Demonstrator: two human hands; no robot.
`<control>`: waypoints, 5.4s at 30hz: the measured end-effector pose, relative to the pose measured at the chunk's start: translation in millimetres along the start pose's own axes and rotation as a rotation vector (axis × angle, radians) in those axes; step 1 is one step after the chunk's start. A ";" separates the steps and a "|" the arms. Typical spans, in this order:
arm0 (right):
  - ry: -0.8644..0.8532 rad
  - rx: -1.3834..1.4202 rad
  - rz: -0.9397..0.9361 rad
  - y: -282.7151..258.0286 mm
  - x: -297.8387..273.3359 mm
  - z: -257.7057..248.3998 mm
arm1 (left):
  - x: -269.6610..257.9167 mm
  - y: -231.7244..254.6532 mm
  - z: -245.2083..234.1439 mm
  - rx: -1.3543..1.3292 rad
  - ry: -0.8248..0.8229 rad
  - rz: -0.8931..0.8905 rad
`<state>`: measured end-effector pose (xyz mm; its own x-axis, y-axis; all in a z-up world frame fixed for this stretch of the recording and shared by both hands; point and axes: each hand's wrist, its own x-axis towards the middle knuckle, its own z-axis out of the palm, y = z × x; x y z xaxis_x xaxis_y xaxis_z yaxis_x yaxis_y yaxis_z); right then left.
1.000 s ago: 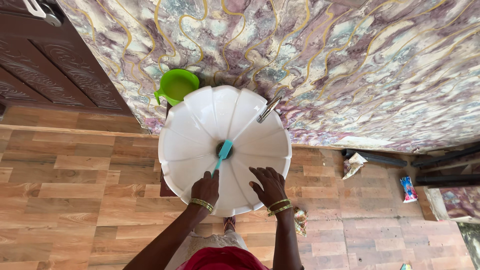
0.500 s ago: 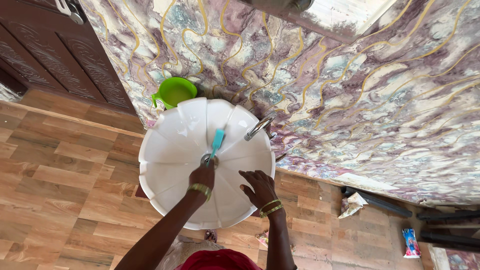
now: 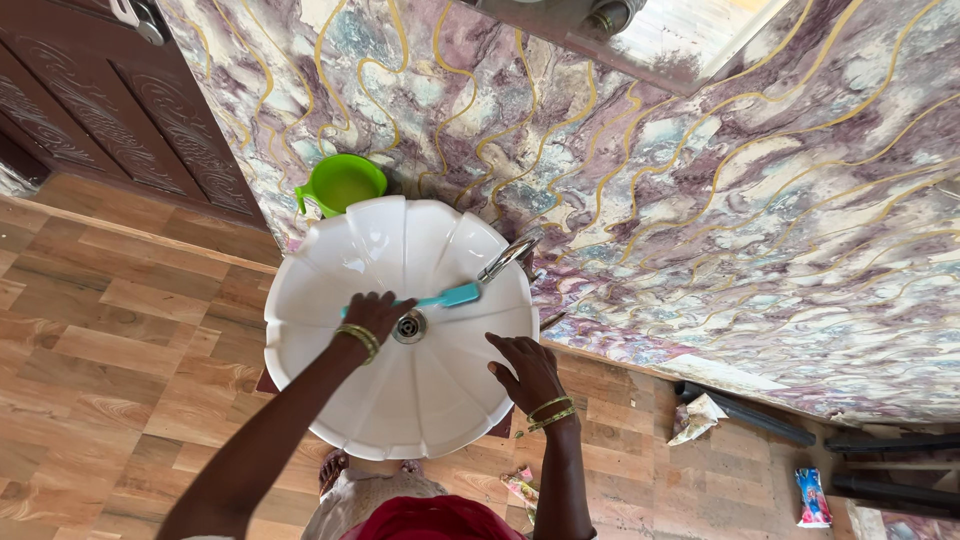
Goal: The person scrubs a white pedestal sink using a blue scrub brush. The person repeatedly scrubs the basin and drain area with the brush while water runs from the faucet.
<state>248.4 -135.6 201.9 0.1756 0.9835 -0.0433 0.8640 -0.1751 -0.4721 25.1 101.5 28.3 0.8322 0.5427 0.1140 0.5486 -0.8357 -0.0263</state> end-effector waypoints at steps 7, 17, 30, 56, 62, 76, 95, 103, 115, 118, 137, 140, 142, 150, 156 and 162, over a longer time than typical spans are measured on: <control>0.013 0.003 0.105 -13.8 -17.5 11.4 | 6.8 -16.7 -8.9 -0.071 -0.079 0.138; 0.041 0.011 0.179 -25.0 -20.0 15.9 | 22.6 0.8 -6.6 -0.191 -0.138 0.172; 0.105 -0.015 0.131 -23.7 -24.5 15.4 | 59.7 24.7 -15.0 -0.335 -0.186 0.252; 0.070 -0.077 0.206 20.3 -7.7 18.4 | -26.2 -102.2 -27.6 0.181 -0.284 0.189; 0.046 -0.038 0.149 20.0 -6.2 17.5 | -65.3 36.7 -42.1 -0.222 -0.659 0.224; 0.074 -0.008 -0.083 6.9 9.5 13.1 | -34.4 -26.7 -21.1 0.047 0.012 -0.533; -0.045 0.087 -0.052 8.6 -6.3 12.0 | 83.0 38.3 5.7 -0.302 0.064 -0.597; -0.083 0.084 -0.005 18.8 -3.9 15.6 | -15.8 98.7 29.3 -0.347 -0.248 -0.516; -0.072 0.105 -0.027 6.5 5.6 21.5 | 22.7 58.2 6.4 -0.331 -0.013 -0.370; -0.093 0.112 -0.089 1.0 13.0 28.3 | -59.6 85.7 10.9 -0.257 -0.412 -0.446; -0.251 0.098 -0.179 -16.9 36.1 38.3 | -75.4 58.9 18.3 -0.169 -0.157 -0.767; -0.266 0.122 -0.171 -23.4 41.5 34.4 | -46.3 -0.4 8.4 -0.068 -0.050 -0.802; -0.271 0.124 -0.173 -29.4 45.5 31.4 | -37.2 0.5 7.9 -0.067 -0.030 -0.827; -0.274 0.103 -0.212 -5.9 52.4 57.3 | -75.7 129.1 38.1 -0.327 -0.430 -0.609; -0.143 -0.237 -0.027 15.9 111.3 131.0 | -38.5 5.7 30.4 -0.127 -0.112 -0.714; -0.176 -0.265 0.119 10.0 108.1 180.6 | -92.4 99.9 18.4 -0.404 -0.379 -0.680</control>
<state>190.8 -22.9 33.4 0.2182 0.9443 -0.2463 0.9390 -0.2719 -0.2104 4.5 -30.5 -3.2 0.3452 0.8657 -0.3625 0.9247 -0.2477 0.2891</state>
